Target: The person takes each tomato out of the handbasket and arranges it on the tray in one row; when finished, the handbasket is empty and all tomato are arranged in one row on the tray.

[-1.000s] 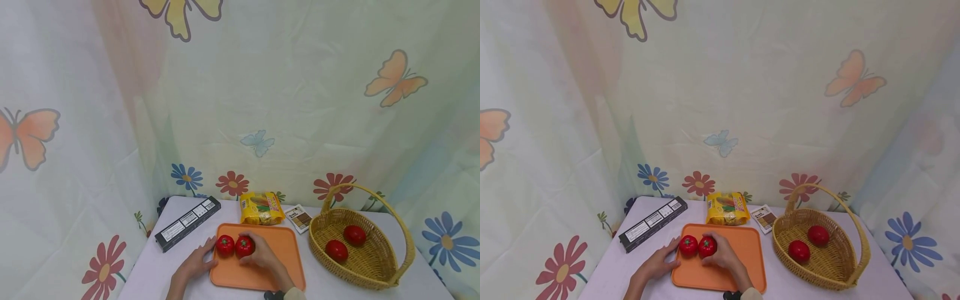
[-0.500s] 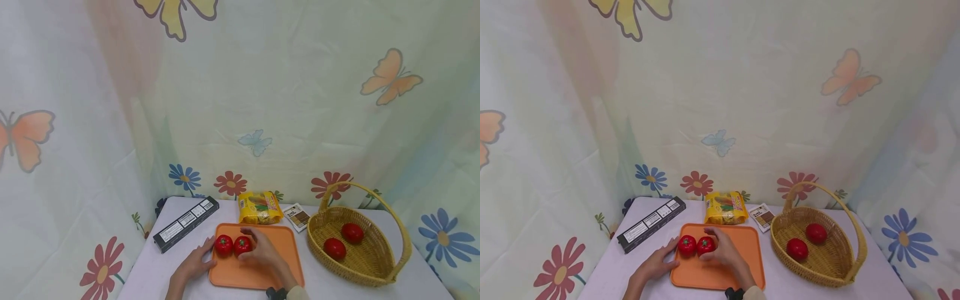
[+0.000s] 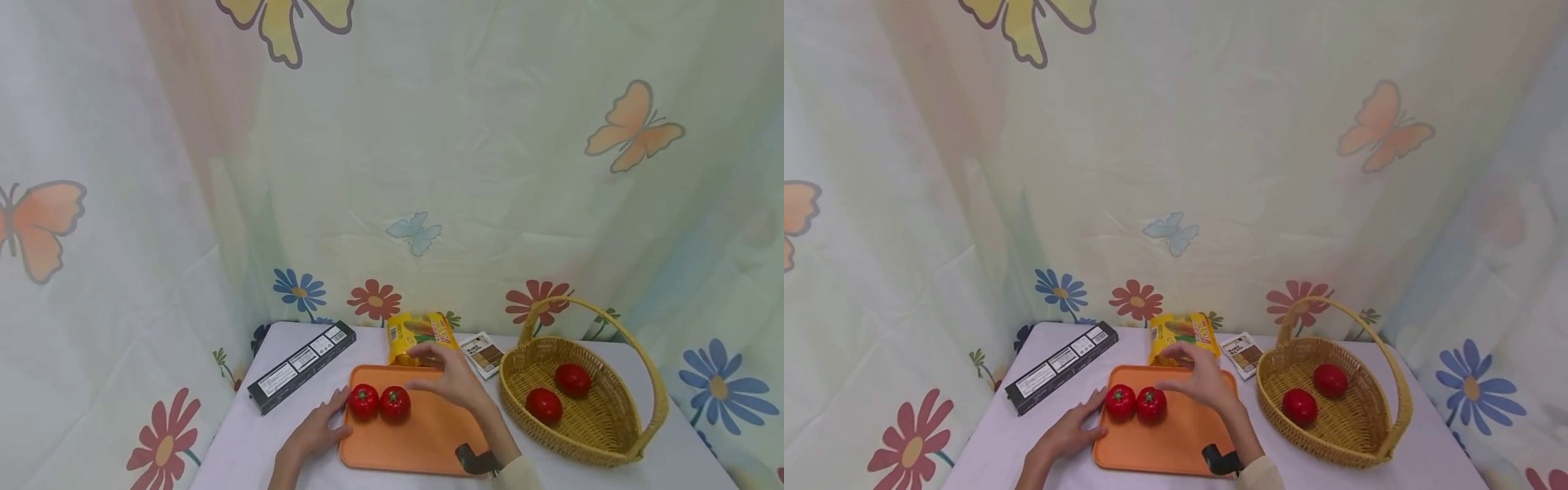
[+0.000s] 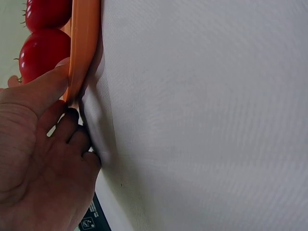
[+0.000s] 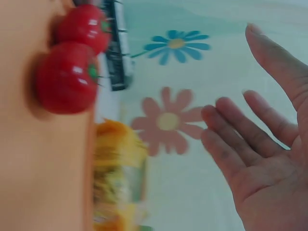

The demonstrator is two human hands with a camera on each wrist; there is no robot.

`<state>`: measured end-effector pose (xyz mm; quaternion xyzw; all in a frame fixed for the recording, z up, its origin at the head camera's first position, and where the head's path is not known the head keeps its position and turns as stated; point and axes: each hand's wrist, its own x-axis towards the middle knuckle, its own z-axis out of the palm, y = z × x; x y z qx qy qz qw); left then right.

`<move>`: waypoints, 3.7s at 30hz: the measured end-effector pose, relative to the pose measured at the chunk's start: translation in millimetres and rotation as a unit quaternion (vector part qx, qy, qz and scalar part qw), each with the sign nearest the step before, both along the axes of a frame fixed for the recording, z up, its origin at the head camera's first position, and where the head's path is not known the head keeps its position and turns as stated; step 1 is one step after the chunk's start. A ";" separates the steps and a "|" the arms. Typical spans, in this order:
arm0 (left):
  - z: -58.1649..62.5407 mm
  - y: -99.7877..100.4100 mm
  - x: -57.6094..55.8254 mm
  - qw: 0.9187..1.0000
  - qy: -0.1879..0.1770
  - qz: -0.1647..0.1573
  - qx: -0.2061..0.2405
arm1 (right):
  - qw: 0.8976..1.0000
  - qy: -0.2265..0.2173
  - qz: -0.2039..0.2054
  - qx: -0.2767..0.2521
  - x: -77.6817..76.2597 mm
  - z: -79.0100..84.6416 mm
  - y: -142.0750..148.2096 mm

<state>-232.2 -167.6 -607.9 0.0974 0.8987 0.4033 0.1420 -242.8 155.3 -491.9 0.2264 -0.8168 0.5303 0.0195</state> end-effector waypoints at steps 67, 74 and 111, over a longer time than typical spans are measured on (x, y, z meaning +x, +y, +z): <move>4.2 3.6 3.3 1.000 -0.004 0.004 0.005 | 0.934 -0.141 -0.271 0.184 -32.5 -34.6 254.8; 3.0 1.0 3.7 1.000 -0.010 0.012 -0.009 | 0.932 -0.142 -0.283 0.174 -30.4 -48.3 255.7; 5.0 4.0 2.1 1.000 -0.021 0.013 -0.001 | 0.929 -0.195 -0.262 0.173 -23.7 -59.0 268.9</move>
